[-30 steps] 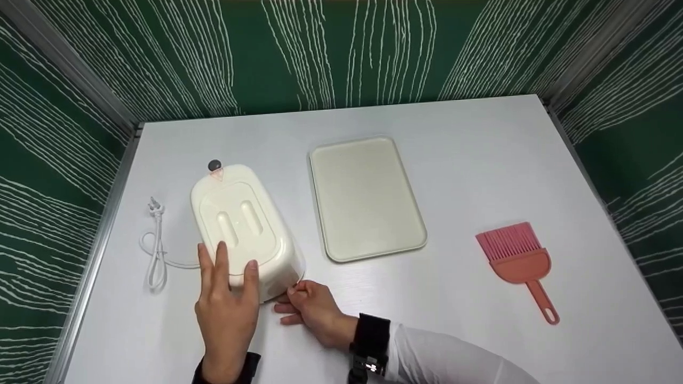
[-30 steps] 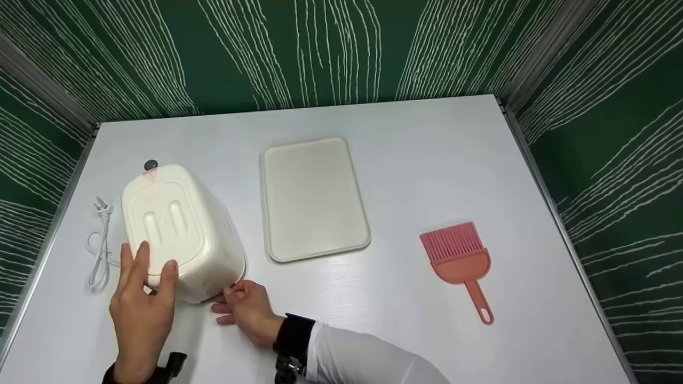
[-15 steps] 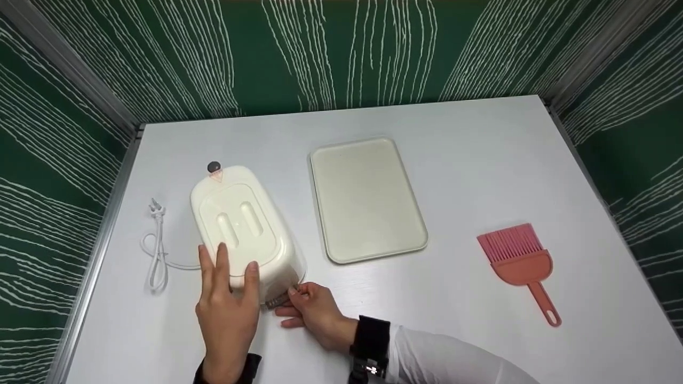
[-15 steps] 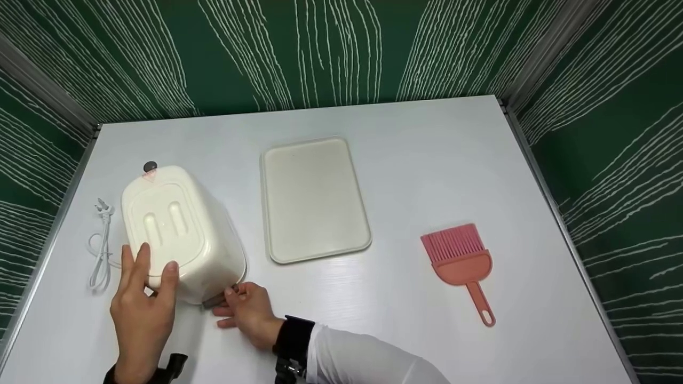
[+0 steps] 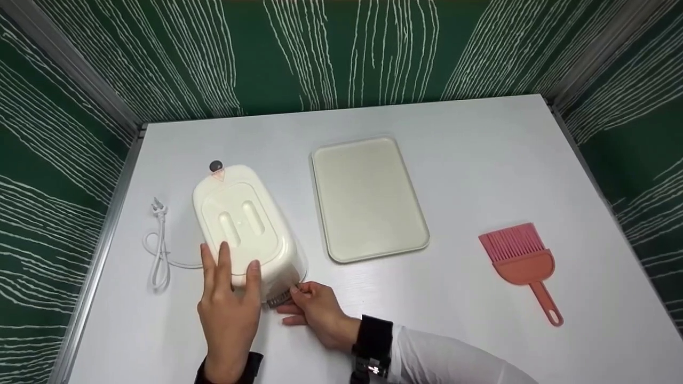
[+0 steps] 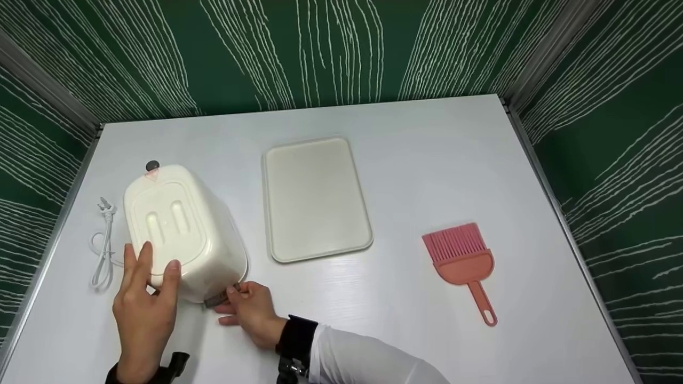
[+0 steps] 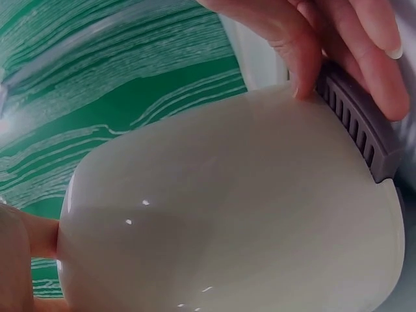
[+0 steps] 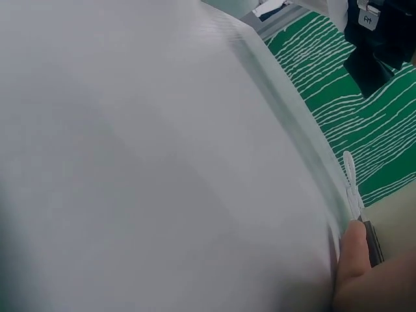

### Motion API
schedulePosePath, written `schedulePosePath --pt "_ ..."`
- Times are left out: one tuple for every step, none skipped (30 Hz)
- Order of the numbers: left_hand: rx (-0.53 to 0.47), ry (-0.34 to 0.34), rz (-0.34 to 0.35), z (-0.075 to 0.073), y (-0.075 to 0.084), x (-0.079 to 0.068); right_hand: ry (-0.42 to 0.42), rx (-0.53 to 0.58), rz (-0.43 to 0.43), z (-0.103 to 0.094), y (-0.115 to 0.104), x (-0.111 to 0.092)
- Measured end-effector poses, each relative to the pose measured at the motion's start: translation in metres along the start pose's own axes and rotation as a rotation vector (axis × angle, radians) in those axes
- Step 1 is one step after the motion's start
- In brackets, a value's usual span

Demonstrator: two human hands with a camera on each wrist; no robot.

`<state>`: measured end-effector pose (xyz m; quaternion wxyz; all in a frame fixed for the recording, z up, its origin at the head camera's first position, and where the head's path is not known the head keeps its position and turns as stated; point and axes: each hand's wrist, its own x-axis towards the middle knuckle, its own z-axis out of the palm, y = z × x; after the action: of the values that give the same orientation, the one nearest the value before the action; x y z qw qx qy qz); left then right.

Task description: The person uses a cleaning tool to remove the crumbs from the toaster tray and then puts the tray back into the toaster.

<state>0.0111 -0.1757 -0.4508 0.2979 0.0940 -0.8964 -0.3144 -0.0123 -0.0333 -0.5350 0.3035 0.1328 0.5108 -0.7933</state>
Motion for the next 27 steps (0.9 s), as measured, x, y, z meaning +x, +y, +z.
schedulePosePath --pt "-0.004 0.0 0.001 0.0 0.0 0.0 -0.001 -0.003 -0.002 0.0 0.0 0.0" --pt "-0.007 0.002 0.002 0.0 0.0 0.0 -0.002 -0.007 -0.004 0.0 0.0 0.0" --pt "-0.012 0.003 0.003 0.001 0.0 0.001 -0.002 -0.012 -0.007 0.0 0.0 0.0" --pt "-0.015 0.003 0.004 0.001 0.0 0.001 -0.001 -0.016 -0.008 0.0 0.0 0.0" --pt "-0.017 0.003 0.006 0.001 0.0 0.001 0.0 -0.021 -0.009 0.0 0.0 0.0" --pt "-0.017 0.004 0.007 0.001 -0.001 0.001 0.002 -0.025 -0.01 0.0 0.001 0.0" --pt "-0.017 0.005 0.007 0.001 -0.001 0.0 0.005 -0.03 -0.011 0.0 0.001 0.0" --pt "-0.016 0.007 0.008 0.001 -0.001 0.0 0.007 -0.035 -0.01 0.0 0.001 -0.001" --pt "-0.016 0.008 0.01 0.001 -0.001 0.0 0.009 -0.04 -0.009 0.0 0.001 -0.001" --pt "-0.015 0.01 0.009 0.001 -0.001 0.0 0.009 -0.044 -0.008 0.0 0.001 -0.001" --pt "-0.015 0.012 0.01 0.0 -0.001 0.0 0.008 -0.049 -0.008 0.0 0.001 -0.002" --pt "-0.017 0.014 0.009 0.001 -0.001 0.0 0.007 -0.05 -0.009 -0.001 0.001 -0.002" --pt "-0.017 0.015 0.009 0.001 -0.001 -0.001 0.004 -0.053 -0.008 -0.001 0.001 -0.003" --pt "-0.018 0.016 0.01 0.001 -0.001 -0.001 0.002 -0.055 -0.008 -0.001 0.001 -0.003" --pt "-0.017 0.016 0.009 0.001 -0.001 -0.001 0.0 -0.056 -0.008 -0.002 0.001 -0.004" --pt "-0.018 0.017 0.007 0.001 -0.001 -0.001 -0.003 -0.057 -0.008 -0.003 0.001 -0.005" --pt "-0.017 0.018 0.004 0.001 -0.001 -0.001 -0.006 -0.057 -0.007 -0.003 0.001 -0.005" --pt "-0.016 0.018 0.001 0.001 -0.001 -0.001 -0.01 -0.056 -0.008 -0.004 0.001 -0.006" --pt "-0.016 0.019 -0.003 0.0 0.0 -0.001 -0.015 -0.057 -0.007 -0.004 0.001 -0.007" --pt "-0.016 0.018 -0.006 0.0 0.0 -0.001 -0.021 -0.056 -0.01 -0.005 0.001 -0.008" --pt "-0.017 0.017 -0.009 0.0 0.0 -0.001 -0.024 -0.054 -0.01 -0.006 0.001 -0.008" --pt "-0.017 0.015 -0.011 -0.001 0.0 -0.001 -0.028 -0.053 -0.011 -0.006 0.001 -0.009" --pt "-0.016 0.013 -0.013 -0.001 0.0 -0.001 -0.028 -0.053 -0.009 -0.007 0.001 -0.01" --pt "-0.015 0.01 -0.013 -0.001 0.0 -0.001 -0.028 -0.052 -0.007 -0.008 0.001 -0.011" --pt "-0.014 0.007 -0.013 -0.001 0.0 -0.001 -0.028 -0.054 -0.004 -0.008 0.001 -0.011" --pt "-0.012 0.005 -0.013 -0.001 0.0 -0.001 -0.026 -0.055 -0.001 -0.009 0.001 -0.012" --pt "-0.01 0.003 -0.014 -0.001 0.001 -0.001 -0.024 -0.056 0.003 -0.01 0.001 -0.013"
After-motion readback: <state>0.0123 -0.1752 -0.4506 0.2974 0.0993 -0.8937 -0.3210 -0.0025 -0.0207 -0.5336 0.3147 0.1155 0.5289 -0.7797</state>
